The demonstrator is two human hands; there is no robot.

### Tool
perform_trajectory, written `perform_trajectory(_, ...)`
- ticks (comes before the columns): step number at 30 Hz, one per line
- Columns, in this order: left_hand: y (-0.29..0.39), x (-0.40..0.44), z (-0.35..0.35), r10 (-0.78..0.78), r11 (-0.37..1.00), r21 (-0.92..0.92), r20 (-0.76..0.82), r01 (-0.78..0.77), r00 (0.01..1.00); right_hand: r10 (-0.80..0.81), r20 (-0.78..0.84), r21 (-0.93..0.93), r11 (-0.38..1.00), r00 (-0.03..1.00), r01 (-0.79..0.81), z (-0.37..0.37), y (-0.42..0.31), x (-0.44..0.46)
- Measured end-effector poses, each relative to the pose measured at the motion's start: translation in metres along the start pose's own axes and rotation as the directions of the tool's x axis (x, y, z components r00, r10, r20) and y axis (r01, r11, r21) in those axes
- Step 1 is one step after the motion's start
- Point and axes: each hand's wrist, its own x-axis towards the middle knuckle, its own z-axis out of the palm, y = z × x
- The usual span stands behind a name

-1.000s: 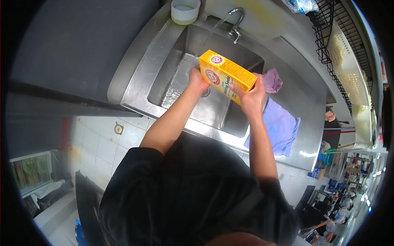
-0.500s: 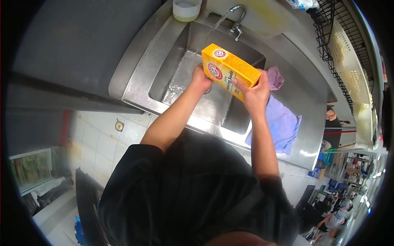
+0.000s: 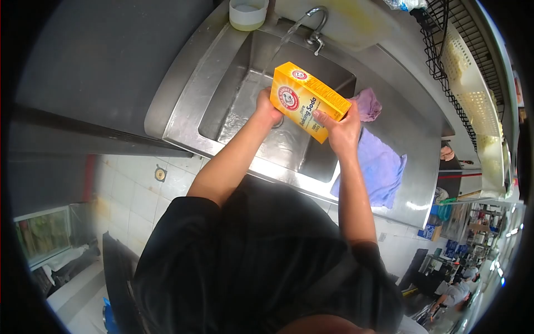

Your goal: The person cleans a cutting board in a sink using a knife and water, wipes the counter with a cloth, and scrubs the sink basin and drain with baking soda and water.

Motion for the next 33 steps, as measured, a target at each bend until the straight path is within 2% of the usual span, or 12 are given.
perform_trajectory(8, -0.009, 0.001, -0.009, -0.031, 0.998, 0.059, 0.042, 0.029, 0.999, -0.028, 0.020, -0.233, 0.972, 0.999, 0.031, -0.008, -0.013, 0.008)
perform_trajectory(10, -0.008, 0.003, -0.006, -0.052, 0.998, -0.038, 0.033, 0.053, 0.998, 0.003, -0.031, 0.005, 1.000, 1.000, -0.003, -0.010, -0.019, 0.009)
perform_trajectory(11, -0.007, 0.002, -0.003, -0.047, 0.998, -0.042, 0.034, 0.048, 0.998, 0.001, -0.025, 0.004, 1.000, 1.000, -0.001, -0.011, -0.022, 0.010)
perform_trajectory(13, -0.007, 0.001, 0.000, 0.000, 0.999, 0.045, -0.195, 0.009, 0.981, -0.045, -0.064, 0.018, 0.999, 0.997, 0.046, -0.014, -0.026, 0.008)
perform_trajectory(14, -0.007, 0.001, 0.000, -0.001, 0.999, 0.046, -0.195, 0.010, 0.981, -0.057, -0.060, -0.018, 0.998, 0.997, 0.056, -0.014, -0.024, 0.009)
perform_trajectory(16, -0.012, 0.002, 0.000, -0.027, 1.000, -0.008, 0.069, 0.028, 0.997, -0.051, -0.045, -0.132, 0.990, 0.998, 0.045, -0.013, -0.019, 0.011)
perform_trajectory(19, -0.015, 0.017, -0.023, -0.029, 1.000, -0.013, -0.074, 0.028, 0.997, -0.110, -0.029, -0.271, 0.958, 0.993, 0.098, -0.012, -0.010, 0.013)
perform_trajectory(21, -0.016, 0.017, -0.030, -0.079, 0.991, -0.111, -0.098, 0.068, 0.992, -0.059, -0.107, 0.029, 0.998, 0.992, 0.063, -0.009, -0.011, 0.004)
perform_trajectory(24, -0.020, 0.013, -0.024, -0.034, 0.997, -0.072, -0.158, 0.023, 0.987, -0.003, -0.099, -0.080, 0.997, 0.995, -0.005, -0.011, -0.002, 0.008)
perform_trajectory(27, -0.017, 0.019, -0.020, -0.008, 0.997, -0.071, -0.034, 0.005, 0.999, -0.051, -0.106, -0.109, 0.993, 0.993, 0.040, -0.008, 0.005, 0.013)
perform_trajectory(30, -0.019, 0.001, -0.005, -0.010, 1.000, 0.014, -0.098, 0.012, 0.995, -0.027, -0.093, -0.303, 0.953, 0.995, -0.003, -0.009, -0.010, 0.003)
perform_trajectory(33, -0.017, 0.004, -0.007, 0.022, 1.000, -0.003, -0.128, -0.023, 0.992, -0.111, -0.107, -0.059, 0.993, 0.988, 0.105, -0.005, 0.005, 0.001)
